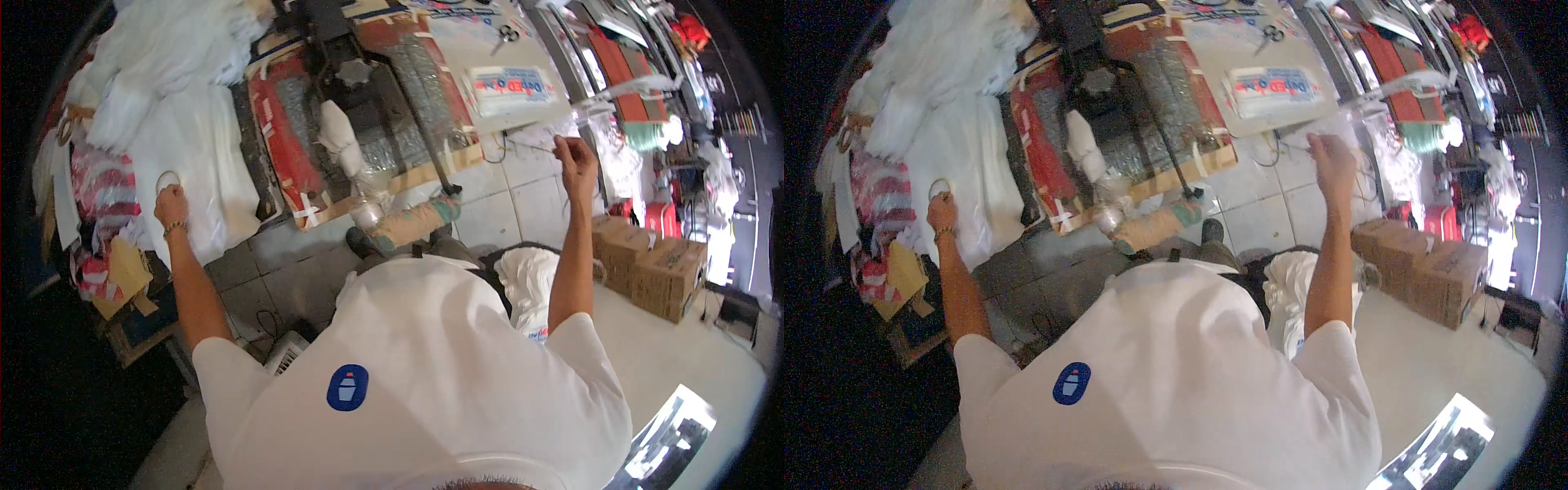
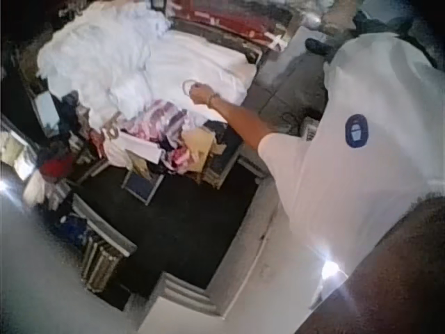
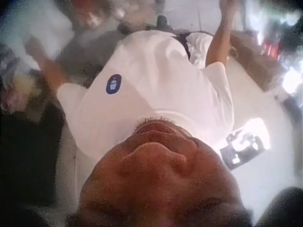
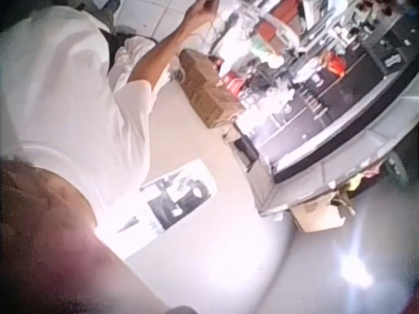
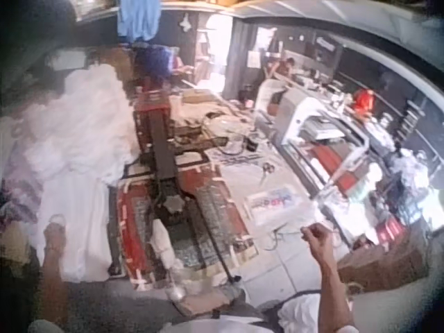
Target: The person applies tape to the edges of a screen printing frame, folds the tape over the edges by hand, and then positions a tote bag on the printing platen.
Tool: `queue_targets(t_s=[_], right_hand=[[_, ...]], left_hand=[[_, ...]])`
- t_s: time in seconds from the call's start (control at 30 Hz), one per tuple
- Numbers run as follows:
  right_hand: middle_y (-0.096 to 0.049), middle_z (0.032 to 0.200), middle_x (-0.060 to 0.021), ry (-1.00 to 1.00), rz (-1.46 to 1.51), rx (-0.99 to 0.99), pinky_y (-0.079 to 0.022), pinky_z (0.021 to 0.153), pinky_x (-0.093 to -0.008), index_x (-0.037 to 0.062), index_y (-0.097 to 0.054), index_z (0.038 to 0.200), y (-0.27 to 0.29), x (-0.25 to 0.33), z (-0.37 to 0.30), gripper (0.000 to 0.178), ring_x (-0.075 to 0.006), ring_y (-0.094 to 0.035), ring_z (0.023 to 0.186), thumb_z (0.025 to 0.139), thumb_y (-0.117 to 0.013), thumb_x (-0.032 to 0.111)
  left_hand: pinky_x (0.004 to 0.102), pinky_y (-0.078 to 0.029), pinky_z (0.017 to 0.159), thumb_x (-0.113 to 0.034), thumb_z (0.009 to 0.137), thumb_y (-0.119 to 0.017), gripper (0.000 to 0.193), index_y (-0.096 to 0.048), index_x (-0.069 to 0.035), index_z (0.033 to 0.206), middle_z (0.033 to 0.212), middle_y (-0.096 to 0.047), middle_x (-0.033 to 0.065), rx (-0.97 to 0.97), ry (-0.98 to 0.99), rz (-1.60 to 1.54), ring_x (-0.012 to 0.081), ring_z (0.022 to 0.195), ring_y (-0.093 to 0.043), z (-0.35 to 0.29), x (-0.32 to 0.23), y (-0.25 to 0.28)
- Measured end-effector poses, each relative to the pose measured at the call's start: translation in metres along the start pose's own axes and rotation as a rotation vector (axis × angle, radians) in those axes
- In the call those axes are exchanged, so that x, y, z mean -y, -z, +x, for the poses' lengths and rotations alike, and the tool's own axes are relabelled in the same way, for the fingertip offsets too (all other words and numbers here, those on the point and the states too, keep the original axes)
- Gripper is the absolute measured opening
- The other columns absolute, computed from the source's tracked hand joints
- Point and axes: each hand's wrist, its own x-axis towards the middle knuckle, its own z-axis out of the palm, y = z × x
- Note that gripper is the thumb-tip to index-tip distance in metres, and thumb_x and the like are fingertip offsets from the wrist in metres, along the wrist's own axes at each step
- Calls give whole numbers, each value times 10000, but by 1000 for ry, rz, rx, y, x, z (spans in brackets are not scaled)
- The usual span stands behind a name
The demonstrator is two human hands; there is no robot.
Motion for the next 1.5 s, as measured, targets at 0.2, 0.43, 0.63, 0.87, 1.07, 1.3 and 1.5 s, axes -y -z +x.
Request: queue_targets(t_s=[0.2, 0.43, 0.63, 0.87, 1.07, 1.3, 1.5], right_hand=[[-710, 824, -73, 19, 276, 97, -494, 697, -268, -46, -699, 931, -26, 12, -8, 288, -125, -639, 752, 898, -737, 238], [-711, 827, -65, 202, 479, 170, -494, 712, -260, -6, -721, 923, -4, 43, -18, 207, -120, -632, 756, 870, -758, 191], [-667, 890, -79, 654, 727, 515, -480, 738, -275, -1, -708, 961, 31, 89, -63, 245, -151, -600, 793, 771, -807, 117], [-656, 921, -114, 370, 609, 636, -483, 680, -317, 28, -707, 969, -11, 36, -60, 201, -212, -614, 798, 848, -743, 185], [-592, 944, -121, 1005, 218, 391, -502, 724, -413, 69, -721, 1000, -100, 60, -3, 198, -324, -600, 873, 810, -671, 94], [-612, 946, -138, 1115, -8, 537, -522, 815, -449, 111, -734, 969, -131, 74, 21, 201, -341, -624, 954, 806, -620, 137], [-610, 930, -144, 1055, 41, 594, -531, 776, -455, 98, -710, 907, -137, 72, 27, 138, -355, -630, 916, 794, -641, 138]], left_hand=[[408, -513, 830, -285, 924, -641, 282, -696, -65, 1092, 1033, -702, 161, -95, 15, 8, 327, 965, -670, -25, 12, 24], [281, -488, 827, -148, 947, -650, 203, -697, 30, 1032, 944, -698, 72, -452, -5, -918, 158, 845, -607, -210, -230, 251], [320, -514, 669, -84, 791, -775, 148, -707, -1, 892, 845, -678, 113, 18, -753, -953, 237, 740, -654, -353, -411, 263], [309, -494, 662, -120, 896, -678, 177, -691, 30, 989, 824, -633, 128, 353, -188, -1286, 204, 719, -620, -403, -479, 142], [333, -518, 741, -123, 874, -710, 180, -690, 18, 985, 873, -663, 112, 266, -284, -961, 206, 798, -655, -421, -464, 144], [321, -519, 716, 21, 800, -740, 165, -693, 11, 958, 918, -674, 97, -58, -613, -937, 214, 801, -646, -399, -425, 244], [260, -485, 712, -33, 860, -708, 146, -700, 19, 997, 892, -636, 75, -76, -410, -1083, 138, 797, -611, -323, -441, 265]])
